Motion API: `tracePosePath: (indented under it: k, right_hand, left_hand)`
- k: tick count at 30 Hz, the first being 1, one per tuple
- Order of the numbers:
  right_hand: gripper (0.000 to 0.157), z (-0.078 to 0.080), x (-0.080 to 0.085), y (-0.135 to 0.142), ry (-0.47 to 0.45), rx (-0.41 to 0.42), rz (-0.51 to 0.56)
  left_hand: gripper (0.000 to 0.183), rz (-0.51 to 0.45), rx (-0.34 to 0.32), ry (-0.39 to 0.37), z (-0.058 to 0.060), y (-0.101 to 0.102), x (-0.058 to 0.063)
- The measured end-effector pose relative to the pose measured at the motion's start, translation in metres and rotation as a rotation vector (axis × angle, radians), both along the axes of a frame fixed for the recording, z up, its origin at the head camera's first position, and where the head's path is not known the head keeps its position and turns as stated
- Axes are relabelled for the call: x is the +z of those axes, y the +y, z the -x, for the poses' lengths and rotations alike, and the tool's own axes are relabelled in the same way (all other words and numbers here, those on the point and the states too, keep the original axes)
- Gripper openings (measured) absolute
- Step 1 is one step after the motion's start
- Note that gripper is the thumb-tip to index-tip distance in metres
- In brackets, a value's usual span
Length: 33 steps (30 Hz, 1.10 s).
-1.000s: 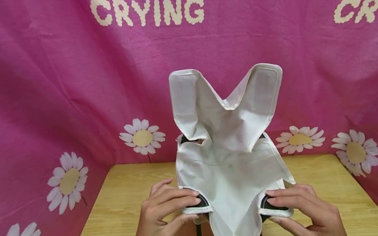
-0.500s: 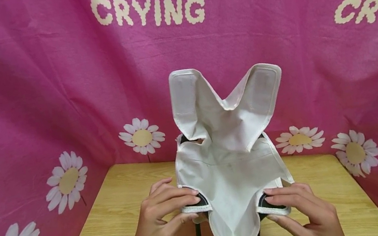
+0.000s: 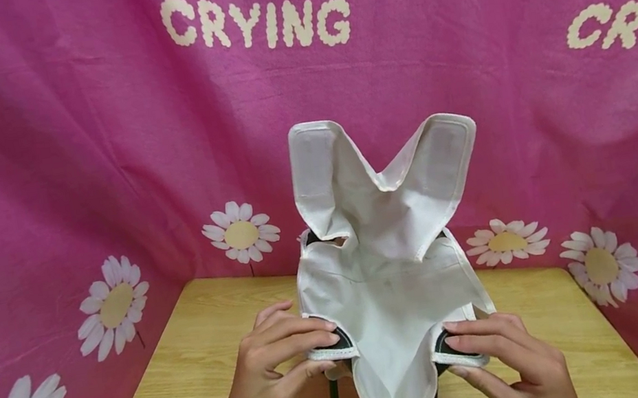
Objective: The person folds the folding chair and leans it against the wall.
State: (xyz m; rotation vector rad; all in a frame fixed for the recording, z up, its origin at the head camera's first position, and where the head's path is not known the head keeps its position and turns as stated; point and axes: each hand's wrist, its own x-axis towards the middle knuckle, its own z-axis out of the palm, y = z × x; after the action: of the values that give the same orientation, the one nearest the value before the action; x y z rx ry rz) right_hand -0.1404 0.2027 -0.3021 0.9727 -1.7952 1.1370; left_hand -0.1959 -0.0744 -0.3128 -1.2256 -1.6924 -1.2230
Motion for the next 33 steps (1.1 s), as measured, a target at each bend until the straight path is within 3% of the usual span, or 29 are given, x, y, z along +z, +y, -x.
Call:
tracePosePath:
  k: [12,33]
  right_hand:
    - [0.025,0.002,0.001,0.0,0.042,0.024,0.007]
    - [0.023,0.002,0.003,-0.001,0.052,0.012,-0.001]
  left_hand:
    - [0.029,-0.008,-0.005,0.014,-0.007,0.004,0.012]
    - [0.026,0.006,0.0,0.0,0.002,0.005,-0.002]
